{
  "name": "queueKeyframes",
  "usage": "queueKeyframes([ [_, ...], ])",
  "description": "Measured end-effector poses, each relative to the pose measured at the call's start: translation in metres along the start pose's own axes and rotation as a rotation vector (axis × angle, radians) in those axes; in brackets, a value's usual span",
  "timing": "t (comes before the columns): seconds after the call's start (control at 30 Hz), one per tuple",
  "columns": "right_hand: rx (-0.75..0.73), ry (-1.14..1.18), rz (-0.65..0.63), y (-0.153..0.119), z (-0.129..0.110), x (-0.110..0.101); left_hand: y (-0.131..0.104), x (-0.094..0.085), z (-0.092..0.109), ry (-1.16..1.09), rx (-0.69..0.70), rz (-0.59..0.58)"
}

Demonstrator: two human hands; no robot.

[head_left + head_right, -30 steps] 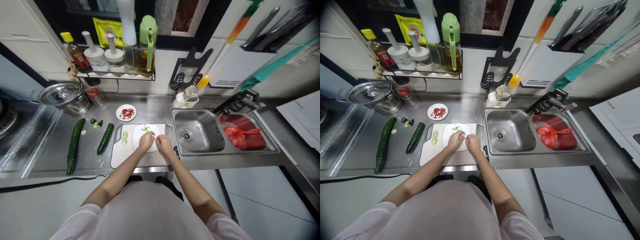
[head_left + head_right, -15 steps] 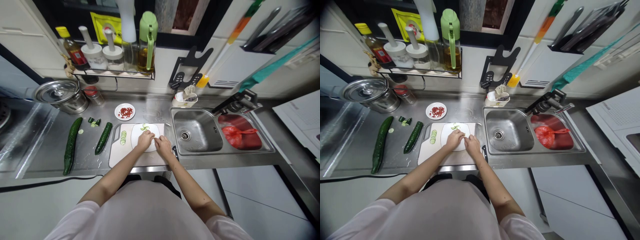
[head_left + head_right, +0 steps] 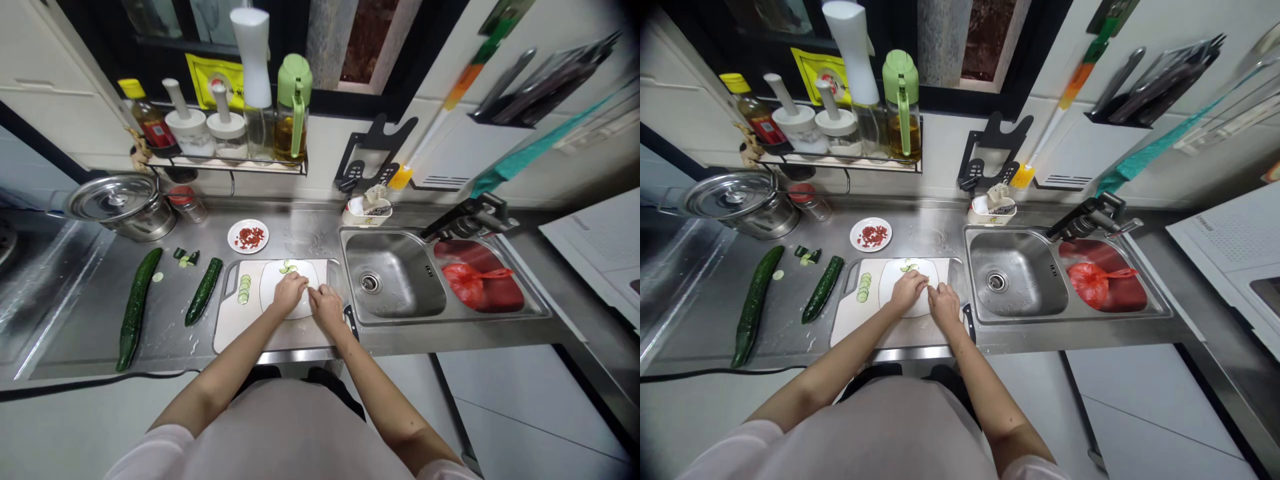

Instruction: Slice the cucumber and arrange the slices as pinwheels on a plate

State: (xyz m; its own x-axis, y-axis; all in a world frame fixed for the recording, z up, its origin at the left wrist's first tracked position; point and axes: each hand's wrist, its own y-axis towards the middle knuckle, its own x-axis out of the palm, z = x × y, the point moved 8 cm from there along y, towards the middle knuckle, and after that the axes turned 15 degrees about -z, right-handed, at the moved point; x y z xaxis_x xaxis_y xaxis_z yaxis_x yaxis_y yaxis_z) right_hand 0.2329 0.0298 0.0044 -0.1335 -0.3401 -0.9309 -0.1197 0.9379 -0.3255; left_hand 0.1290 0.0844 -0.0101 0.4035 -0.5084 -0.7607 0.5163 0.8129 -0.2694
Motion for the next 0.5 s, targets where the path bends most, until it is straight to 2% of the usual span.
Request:
queueKeyframes([
  [0.5, 0.021, -0.010, -0.018, 0.0019, 0.0009, 0.0006, 0.0010, -0.0024, 0.0005, -0.005, 0.008, 0.002],
])
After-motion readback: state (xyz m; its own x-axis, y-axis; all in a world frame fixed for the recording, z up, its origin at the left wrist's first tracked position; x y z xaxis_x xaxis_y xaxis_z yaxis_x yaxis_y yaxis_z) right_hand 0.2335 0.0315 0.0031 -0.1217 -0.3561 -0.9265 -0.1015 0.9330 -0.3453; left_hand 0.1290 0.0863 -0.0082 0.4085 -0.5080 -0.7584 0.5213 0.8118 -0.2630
